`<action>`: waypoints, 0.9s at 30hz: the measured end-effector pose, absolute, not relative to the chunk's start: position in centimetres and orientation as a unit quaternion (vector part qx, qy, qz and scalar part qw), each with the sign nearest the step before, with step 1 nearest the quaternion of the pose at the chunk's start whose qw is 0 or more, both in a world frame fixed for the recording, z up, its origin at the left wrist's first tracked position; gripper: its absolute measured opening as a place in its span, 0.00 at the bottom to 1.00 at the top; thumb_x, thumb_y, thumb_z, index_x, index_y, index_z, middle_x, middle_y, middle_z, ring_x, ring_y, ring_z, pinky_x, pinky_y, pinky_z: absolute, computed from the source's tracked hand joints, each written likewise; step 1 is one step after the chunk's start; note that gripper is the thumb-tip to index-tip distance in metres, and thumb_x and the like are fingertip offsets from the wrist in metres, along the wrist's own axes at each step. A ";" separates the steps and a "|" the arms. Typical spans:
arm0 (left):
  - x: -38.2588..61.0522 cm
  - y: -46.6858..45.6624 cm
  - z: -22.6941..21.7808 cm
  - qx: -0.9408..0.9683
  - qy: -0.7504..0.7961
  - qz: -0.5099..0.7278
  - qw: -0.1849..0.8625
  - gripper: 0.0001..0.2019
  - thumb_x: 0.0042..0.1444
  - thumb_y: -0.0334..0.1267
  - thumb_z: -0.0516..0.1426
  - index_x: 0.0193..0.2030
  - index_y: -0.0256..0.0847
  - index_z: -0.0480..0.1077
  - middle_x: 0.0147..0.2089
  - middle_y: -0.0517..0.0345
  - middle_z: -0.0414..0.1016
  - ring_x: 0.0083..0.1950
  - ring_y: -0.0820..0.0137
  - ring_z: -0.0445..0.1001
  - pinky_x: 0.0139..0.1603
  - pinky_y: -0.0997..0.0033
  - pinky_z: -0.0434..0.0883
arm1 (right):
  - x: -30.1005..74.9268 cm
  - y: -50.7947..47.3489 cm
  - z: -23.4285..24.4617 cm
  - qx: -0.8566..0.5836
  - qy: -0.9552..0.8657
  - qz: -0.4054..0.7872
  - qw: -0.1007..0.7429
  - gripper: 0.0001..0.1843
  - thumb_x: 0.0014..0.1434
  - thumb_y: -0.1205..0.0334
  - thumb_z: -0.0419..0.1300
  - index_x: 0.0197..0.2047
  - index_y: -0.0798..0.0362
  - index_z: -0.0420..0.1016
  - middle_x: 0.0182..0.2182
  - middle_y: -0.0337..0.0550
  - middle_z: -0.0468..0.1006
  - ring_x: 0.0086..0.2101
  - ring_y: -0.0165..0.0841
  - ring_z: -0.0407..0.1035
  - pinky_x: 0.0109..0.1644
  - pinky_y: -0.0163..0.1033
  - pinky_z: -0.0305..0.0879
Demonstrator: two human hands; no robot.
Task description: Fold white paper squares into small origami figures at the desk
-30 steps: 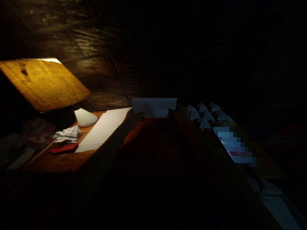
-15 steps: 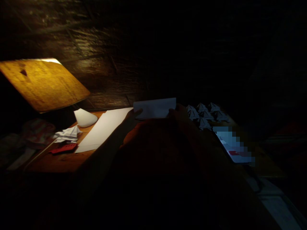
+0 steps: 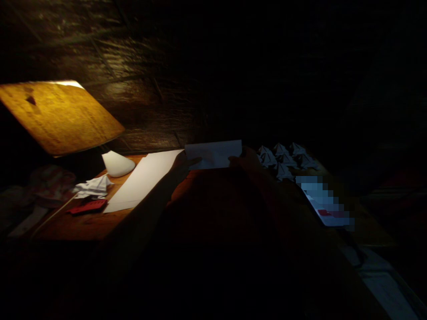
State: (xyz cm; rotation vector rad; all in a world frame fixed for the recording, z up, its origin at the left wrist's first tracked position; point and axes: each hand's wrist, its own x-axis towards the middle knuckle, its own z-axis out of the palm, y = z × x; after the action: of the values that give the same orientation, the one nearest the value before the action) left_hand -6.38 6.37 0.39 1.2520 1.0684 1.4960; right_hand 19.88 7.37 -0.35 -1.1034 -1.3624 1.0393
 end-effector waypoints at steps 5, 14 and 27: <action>-6.1 6.1 0.6 0.503 0.440 0.610 0.426 0.29 0.32 0.33 0.75 0.44 0.37 0.73 0.44 0.50 0.81 0.49 0.57 0.79 0.57 0.53 0.75 | 19.9 7.2 0.0 -0.490 -0.551 0.419 0.530 0.26 0.40 0.59 0.72 0.44 0.53 0.75 0.39 0.46 0.81 0.38 0.40 0.75 0.43 0.47 0.74; -6.4 6.3 0.5 0.529 0.443 0.597 0.410 0.31 0.33 0.34 0.75 0.48 0.36 0.73 0.47 0.49 0.80 0.49 0.60 0.78 0.58 0.53 0.74 | 20.1 7.3 0.1 -0.478 -0.546 0.436 0.533 0.25 0.38 0.62 0.73 0.42 0.52 0.73 0.37 0.43 0.80 0.37 0.39 0.74 0.44 0.47 0.74; -6.5 6.1 0.9 0.540 0.455 0.599 0.378 0.41 0.33 0.35 0.75 0.57 0.42 0.67 0.49 0.51 0.76 0.53 0.57 0.75 0.56 0.54 0.74 | 20.6 7.7 -0.5 -0.454 -0.545 0.460 0.534 0.26 0.39 0.63 0.72 0.44 0.53 0.74 0.39 0.46 0.81 0.37 0.40 0.76 0.43 0.49 0.75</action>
State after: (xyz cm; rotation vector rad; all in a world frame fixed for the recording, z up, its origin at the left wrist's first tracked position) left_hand -6.51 6.09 0.94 1.3805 1.1632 1.5301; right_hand 20.55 7.75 -0.47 -1.0812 -1.2999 1.0958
